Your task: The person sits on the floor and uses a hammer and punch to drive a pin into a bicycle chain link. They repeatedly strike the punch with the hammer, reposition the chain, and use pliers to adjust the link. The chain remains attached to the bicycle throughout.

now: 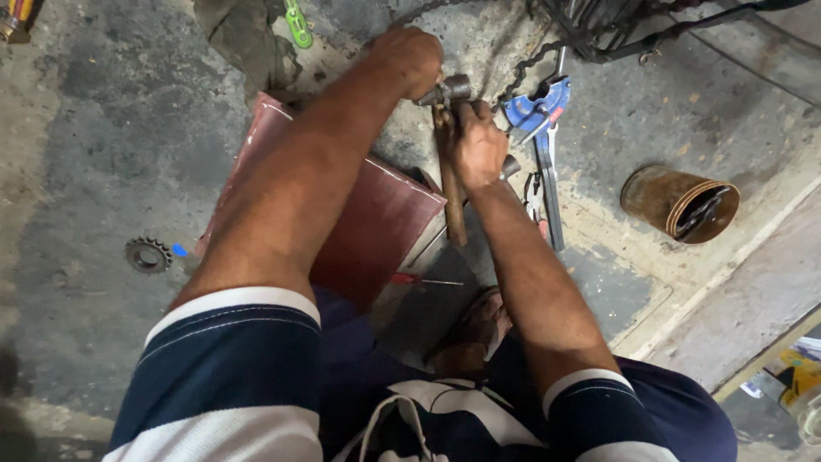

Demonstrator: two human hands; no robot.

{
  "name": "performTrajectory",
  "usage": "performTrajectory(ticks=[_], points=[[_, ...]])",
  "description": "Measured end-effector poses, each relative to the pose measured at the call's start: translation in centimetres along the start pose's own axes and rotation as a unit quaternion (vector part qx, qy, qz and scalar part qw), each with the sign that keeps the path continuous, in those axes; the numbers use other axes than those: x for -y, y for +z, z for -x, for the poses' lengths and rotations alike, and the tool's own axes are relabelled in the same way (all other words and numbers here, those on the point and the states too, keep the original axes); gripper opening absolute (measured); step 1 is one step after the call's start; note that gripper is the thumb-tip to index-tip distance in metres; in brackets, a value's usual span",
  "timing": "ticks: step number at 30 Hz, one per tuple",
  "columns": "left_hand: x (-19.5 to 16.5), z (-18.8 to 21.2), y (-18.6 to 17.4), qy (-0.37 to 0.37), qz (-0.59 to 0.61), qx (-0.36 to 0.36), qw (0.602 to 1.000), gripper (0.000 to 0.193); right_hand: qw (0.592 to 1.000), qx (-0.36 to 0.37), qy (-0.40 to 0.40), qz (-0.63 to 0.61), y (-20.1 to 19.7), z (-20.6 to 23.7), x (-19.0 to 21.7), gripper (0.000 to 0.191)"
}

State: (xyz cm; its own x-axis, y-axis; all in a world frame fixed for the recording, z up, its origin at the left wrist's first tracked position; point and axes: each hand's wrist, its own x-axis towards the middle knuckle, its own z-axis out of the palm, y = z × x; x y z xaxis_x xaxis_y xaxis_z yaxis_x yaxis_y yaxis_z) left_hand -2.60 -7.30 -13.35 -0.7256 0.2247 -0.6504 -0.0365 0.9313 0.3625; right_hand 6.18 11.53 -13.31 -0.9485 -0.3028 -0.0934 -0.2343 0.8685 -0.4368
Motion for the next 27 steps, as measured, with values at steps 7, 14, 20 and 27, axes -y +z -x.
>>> performTrajectory(ticks=[7,14,20,27], points=[[-0.1,-0.1,0.2,-0.048,0.035,-0.029,0.998,0.028,1.000,-0.002,-0.011,-0.012,-0.5,0.0,0.3,0.031],[0.4,0.1,0.5,-0.001,0.030,-0.032,0.999,0.026,0.994,-0.102,0.007,-0.040,-2.8,9.7,-4.5,0.046],[1.2,-1.1,2.4,0.060,0.020,-0.097,0.993,0.021,0.986,0.025,0.134,0.100,-1.8,15.7,-9.7,0.056],[0.8,-0.9,3.1,0.010,0.098,-0.148,0.984,0.022,0.936,0.088,0.285,-0.187,-5.7,12.9,-5.7,0.047]])
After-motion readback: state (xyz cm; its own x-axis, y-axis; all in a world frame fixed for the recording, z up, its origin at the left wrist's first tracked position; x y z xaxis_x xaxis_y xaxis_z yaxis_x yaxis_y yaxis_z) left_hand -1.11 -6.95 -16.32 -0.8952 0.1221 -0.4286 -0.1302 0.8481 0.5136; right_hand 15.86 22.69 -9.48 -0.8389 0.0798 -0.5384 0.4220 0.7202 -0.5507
